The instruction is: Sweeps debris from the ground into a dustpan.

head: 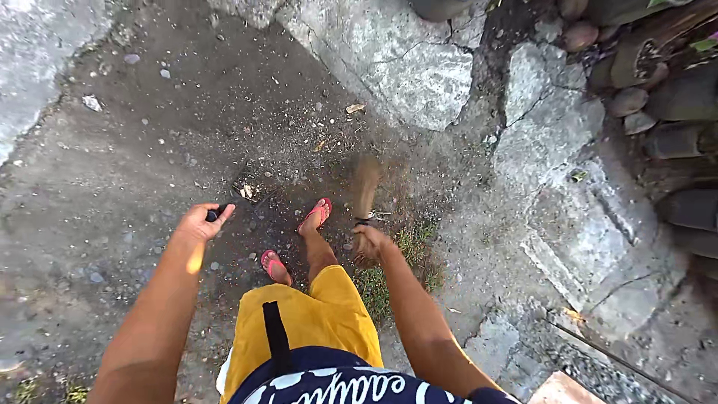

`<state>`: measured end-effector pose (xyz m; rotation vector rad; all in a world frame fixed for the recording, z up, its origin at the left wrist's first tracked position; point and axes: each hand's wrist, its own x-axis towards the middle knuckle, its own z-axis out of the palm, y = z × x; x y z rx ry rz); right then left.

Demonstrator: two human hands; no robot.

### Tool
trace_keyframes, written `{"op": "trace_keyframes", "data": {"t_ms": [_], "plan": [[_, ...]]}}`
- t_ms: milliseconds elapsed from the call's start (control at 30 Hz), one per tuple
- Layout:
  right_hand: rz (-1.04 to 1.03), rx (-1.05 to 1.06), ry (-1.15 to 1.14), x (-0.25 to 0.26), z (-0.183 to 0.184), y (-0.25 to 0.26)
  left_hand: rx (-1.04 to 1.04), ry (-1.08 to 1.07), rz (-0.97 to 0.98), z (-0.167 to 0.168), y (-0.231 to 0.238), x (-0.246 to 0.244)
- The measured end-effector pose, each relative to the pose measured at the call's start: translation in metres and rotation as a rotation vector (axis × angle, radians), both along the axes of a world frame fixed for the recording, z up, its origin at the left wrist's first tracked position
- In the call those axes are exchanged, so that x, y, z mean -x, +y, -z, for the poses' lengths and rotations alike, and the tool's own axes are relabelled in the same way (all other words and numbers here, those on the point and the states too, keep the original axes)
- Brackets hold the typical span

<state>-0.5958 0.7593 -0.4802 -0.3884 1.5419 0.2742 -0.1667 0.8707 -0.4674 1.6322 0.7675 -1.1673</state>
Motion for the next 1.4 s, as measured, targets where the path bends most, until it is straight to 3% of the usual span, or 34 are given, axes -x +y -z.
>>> {"op": "trace_keyframes", "data": {"t_ms": [100,200,300,400,467,567,633,700,767,867,1033,1133,1233,1300,1400], "plan": [[-0.156,-0.155,-0.187,-0.012,-0.010,-0.002,-0.034,-0.040,0.029,0.006,-0.050,-0.014],[-0.196,-0.140,-0.255,0.033,-0.044,-0.023,-0.071,-0.050,0.048,0.001,-0.086,-0.032],[-0.143,-0.092,-0.254,0.084,-0.079,-0.058,-0.087,-0.071,0.086,-0.010,-0.112,-0.041],[-0.080,0.027,-0.139,0.098,-0.095,-0.100,-0.096,-0.104,0.099,-0.014,-0.133,-0.041],[-0.045,0.097,-0.018,0.089,-0.077,-0.127,-0.118,-0.129,0.095,-0.012,-0.146,-0.037],[0.023,0.126,0.059,0.062,-0.013,-0.146,-0.137,-0.145,0.154,-0.002,-0.167,-0.030],[-0.066,0.036,0.008,0.028,0.018,-0.139,-0.134,-0.159,0.191,0.001,-0.184,-0.026],[-0.254,-0.113,-0.116,-0.005,0.025,-0.124,-0.114,-0.182,0.227,0.008,-0.197,-0.026],[-0.368,-0.210,-0.228,-0.019,0.013,-0.112,-0.105,-0.219,0.319,0.013,-0.207,-0.029],[-0.355,-0.193,-0.299,0.006,-0.028,-0.117,-0.135,-0.220,0.378,0.016,-0.222,-0.038],[-0.291,-0.034,-0.165,0.045,-0.095,-0.152,-0.156,-0.162,0.389,0.026,-0.227,-0.050],[-0.294,0.073,-0.011,0.009,-0.074,-0.167,-0.172,-0.146,0.411,0.027,-0.228,-0.056],[-0.409,0.106,0.040,-0.047,-0.008,-0.150,-0.161,-0.125,0.419,0.028,-0.227,-0.060],[-0.604,0.007,-0.023,-0.101,0.021,-0.123,-0.139,-0.138,0.436,0.027,-0.222,-0.066],[-0.698,-0.164,-0.243,-0.150,0.011,-0.091,-0.126,-0.115,0.476,0.019,-0.219,-0.077]]}}
